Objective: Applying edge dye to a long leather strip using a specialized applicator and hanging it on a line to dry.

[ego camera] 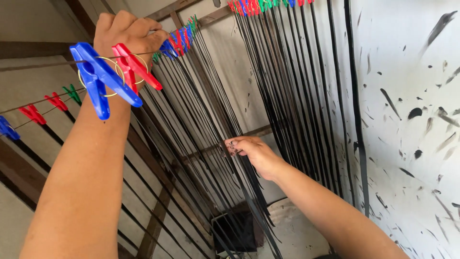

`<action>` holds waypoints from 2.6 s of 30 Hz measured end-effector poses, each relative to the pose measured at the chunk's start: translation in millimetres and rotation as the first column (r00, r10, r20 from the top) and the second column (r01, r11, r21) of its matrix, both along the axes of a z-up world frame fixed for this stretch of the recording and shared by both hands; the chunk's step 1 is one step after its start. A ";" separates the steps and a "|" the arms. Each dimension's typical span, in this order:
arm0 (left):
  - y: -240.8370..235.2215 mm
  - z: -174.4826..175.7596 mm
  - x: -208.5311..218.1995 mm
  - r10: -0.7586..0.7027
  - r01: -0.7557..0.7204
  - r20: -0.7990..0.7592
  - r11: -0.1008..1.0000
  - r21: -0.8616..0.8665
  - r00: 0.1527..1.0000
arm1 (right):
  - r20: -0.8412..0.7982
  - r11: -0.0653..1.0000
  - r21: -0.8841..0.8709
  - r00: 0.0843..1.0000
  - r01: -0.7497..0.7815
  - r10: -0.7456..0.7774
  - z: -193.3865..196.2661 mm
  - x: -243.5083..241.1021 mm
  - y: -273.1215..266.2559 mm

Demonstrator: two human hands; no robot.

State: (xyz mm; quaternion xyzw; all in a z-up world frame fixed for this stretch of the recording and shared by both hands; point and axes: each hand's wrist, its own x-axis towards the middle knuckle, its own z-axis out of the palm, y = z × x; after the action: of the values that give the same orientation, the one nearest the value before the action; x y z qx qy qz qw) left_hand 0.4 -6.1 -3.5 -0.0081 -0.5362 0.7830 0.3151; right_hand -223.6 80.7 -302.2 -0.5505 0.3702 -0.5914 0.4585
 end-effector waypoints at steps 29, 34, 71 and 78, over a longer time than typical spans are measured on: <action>62.1 -26.5 9.3 -0.251 0.654 -0.610 0.160 0.740 0.752 | -0.077 1.000 -0.016 0.997 0.017 -0.018 -32.5 -4.7 -25.9; 123.7 -61.8 37.1 -0.306 0.553 -0.468 0.321 0.769 0.829 | -0.046 1.000 -0.008 0.999 0.010 -0.011 -42.1 -9.6 -32.7; 287.7 -95.6 -28.5 0.061 0.571 -0.633 0.371 0.732 0.772 | 0.038 0.497 -0.658 0.635 -0.566 0.772 156.8 39.4 44.3; 292.3 -98.4 -13.5 0.140 0.475 -0.568 0.409 0.779 0.811 | 0.121 0.578 -0.633 0.672 -0.515 0.731 152.5 39.8 48.2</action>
State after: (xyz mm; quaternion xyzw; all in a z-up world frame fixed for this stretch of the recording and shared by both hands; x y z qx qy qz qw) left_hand -13.2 286.1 -101.9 0.3306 -0.7483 0.3000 0.4907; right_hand -183.8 128.9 -149.7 -0.6308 -0.1318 -0.5588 0.5219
